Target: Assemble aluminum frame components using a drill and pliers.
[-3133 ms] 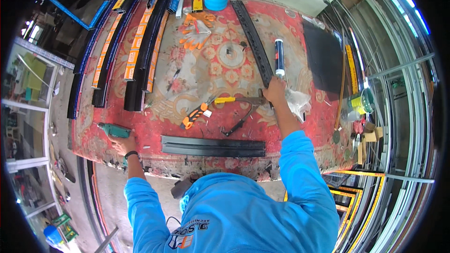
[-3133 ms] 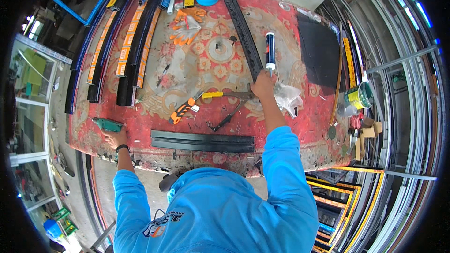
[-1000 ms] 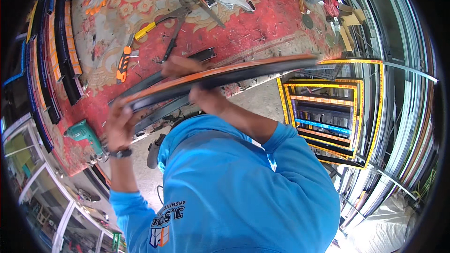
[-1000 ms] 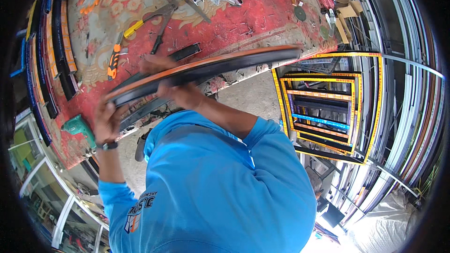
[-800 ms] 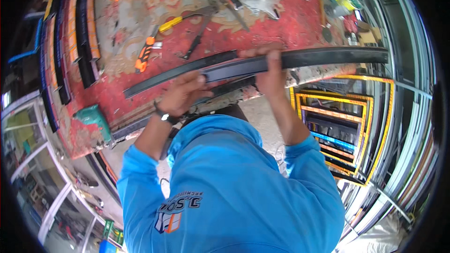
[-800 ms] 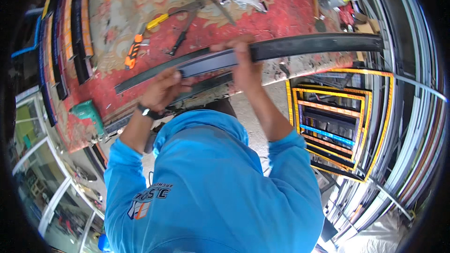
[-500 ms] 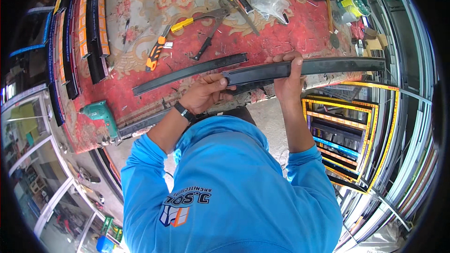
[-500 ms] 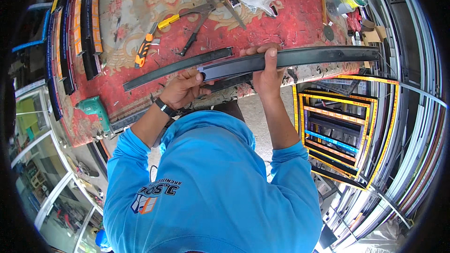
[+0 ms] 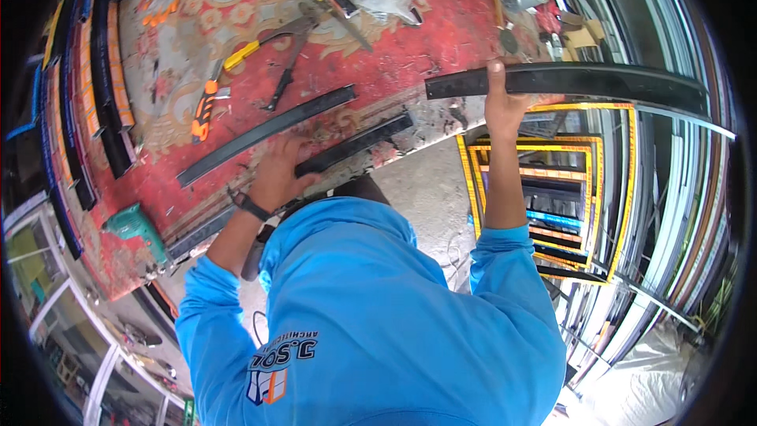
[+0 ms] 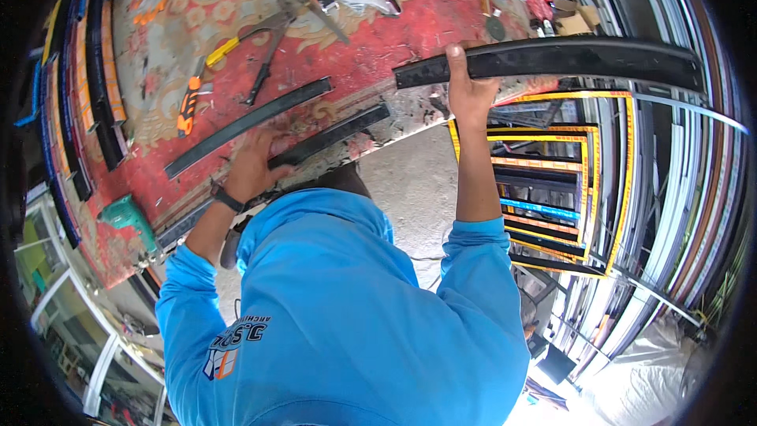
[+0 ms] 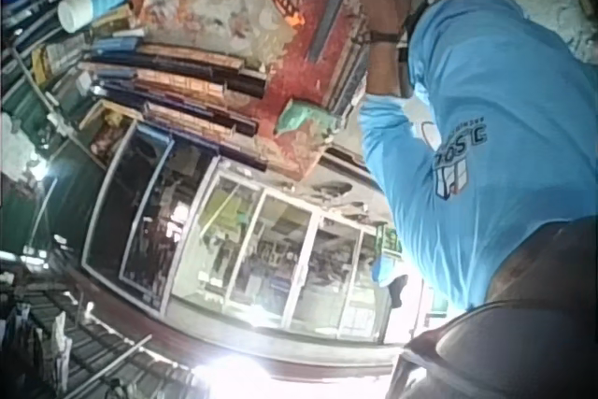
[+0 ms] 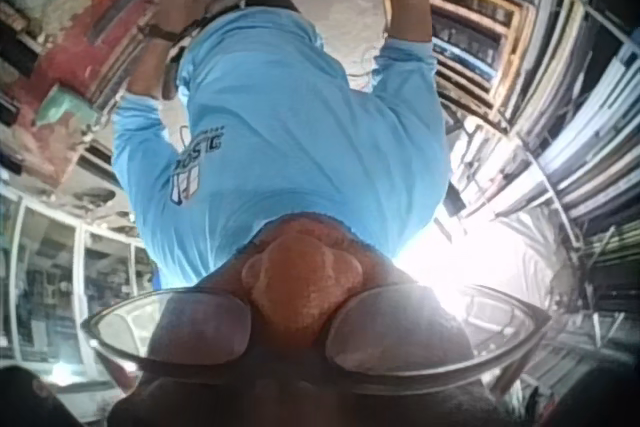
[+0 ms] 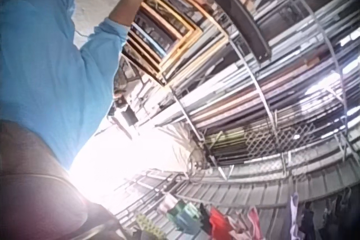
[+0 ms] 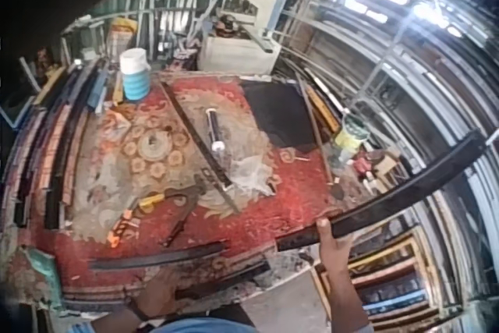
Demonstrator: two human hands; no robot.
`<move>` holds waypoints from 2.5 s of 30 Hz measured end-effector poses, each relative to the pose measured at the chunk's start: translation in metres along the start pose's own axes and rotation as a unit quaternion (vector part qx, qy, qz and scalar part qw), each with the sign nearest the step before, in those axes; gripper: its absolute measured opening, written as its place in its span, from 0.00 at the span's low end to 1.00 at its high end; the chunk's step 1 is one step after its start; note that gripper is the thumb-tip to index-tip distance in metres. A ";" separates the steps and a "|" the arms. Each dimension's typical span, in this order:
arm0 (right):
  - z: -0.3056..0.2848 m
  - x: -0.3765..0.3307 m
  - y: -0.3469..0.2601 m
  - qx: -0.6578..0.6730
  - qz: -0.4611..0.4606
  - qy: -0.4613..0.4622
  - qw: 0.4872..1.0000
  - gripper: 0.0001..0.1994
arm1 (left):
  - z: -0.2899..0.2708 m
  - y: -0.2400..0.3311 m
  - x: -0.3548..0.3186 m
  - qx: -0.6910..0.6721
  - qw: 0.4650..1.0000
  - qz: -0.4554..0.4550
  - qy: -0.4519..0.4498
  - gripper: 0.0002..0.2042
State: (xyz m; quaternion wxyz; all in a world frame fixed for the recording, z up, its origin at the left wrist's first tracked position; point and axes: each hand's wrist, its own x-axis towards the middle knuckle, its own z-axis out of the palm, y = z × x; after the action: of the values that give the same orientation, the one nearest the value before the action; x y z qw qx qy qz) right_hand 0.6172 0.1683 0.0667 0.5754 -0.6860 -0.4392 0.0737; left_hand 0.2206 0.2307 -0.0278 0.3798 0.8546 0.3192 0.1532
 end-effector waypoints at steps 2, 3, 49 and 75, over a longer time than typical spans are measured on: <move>-0.007 -0.005 0.019 -0.015 0.009 0.022 1.000 0.11 | 0.000 0.003 -0.010 0.111 0.988 -0.072 -0.077 0.34; -0.003 -0.014 0.018 -0.046 0.013 0.041 0.998 0.14 | 0.004 -0.006 -0.013 0.106 0.989 -0.068 -0.075 0.34; 0.021 -0.048 0.159 -0.166 0.015 -0.581 0.796 0.25 | 0.024 -0.040 -0.032 0.052 0.998 -0.024 -0.037 0.40; 0.027 -0.029 0.132 -0.124 0.017 -0.632 0.765 0.17 | -0.168 -0.268 -0.276 0.089 0.689 -0.617 0.369 0.55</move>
State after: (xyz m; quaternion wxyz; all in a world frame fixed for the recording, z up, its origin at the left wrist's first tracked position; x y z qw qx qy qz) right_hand 0.6514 0.1743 -0.0668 0.0765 -0.5565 -0.6974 0.4451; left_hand -0.1860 0.2770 -0.1219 0.1624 0.3696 0.9012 0.1579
